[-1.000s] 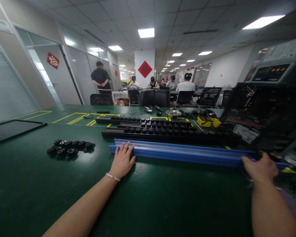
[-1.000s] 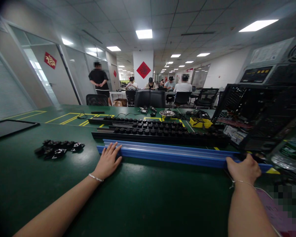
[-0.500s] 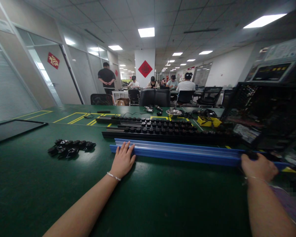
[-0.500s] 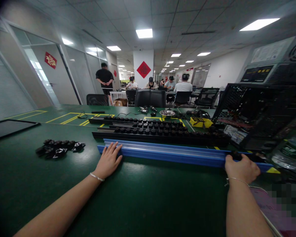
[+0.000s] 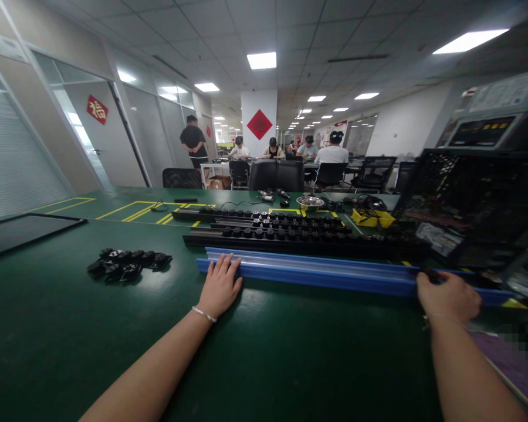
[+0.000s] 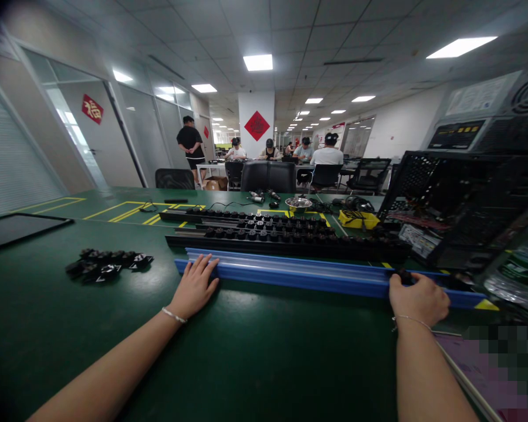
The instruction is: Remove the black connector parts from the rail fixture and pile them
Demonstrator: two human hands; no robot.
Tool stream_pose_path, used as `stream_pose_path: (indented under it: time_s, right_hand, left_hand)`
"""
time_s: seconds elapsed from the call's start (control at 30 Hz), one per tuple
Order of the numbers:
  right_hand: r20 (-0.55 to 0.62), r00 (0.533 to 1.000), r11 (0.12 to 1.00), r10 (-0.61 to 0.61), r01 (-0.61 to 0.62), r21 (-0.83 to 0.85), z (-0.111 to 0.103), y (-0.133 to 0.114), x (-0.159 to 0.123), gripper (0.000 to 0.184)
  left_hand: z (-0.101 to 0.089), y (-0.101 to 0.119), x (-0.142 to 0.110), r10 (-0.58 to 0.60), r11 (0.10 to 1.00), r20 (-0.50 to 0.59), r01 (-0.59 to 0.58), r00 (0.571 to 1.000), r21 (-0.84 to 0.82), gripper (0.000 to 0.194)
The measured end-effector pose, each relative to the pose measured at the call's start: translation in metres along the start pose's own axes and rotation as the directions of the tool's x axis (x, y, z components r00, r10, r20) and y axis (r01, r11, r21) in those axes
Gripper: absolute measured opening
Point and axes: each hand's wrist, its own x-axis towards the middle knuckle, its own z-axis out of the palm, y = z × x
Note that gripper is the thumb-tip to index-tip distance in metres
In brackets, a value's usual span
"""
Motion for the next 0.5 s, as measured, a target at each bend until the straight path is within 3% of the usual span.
stream_pose_path:
  time_s: [0.27, 0.5]
  right_hand:
    - [0.108, 0.994, 1.0, 0.011, -0.008, -0.026, -0.008, -0.013, -0.007, 0.049]
    - [0.024, 0.998, 0.997, -0.064, 0.065, -0.034, 0.005, -0.011, -0.007, 0.043]
  left_hand:
    - [0.0, 0.0, 0.0, -0.002, 1.0, 0.005, 0.002, 1.0, 0.006, 0.048]
    - [-0.002, 0.002, 0.0, 0.005, 1.0, 0.001, -0.005, 1.0, 0.02, 0.048]
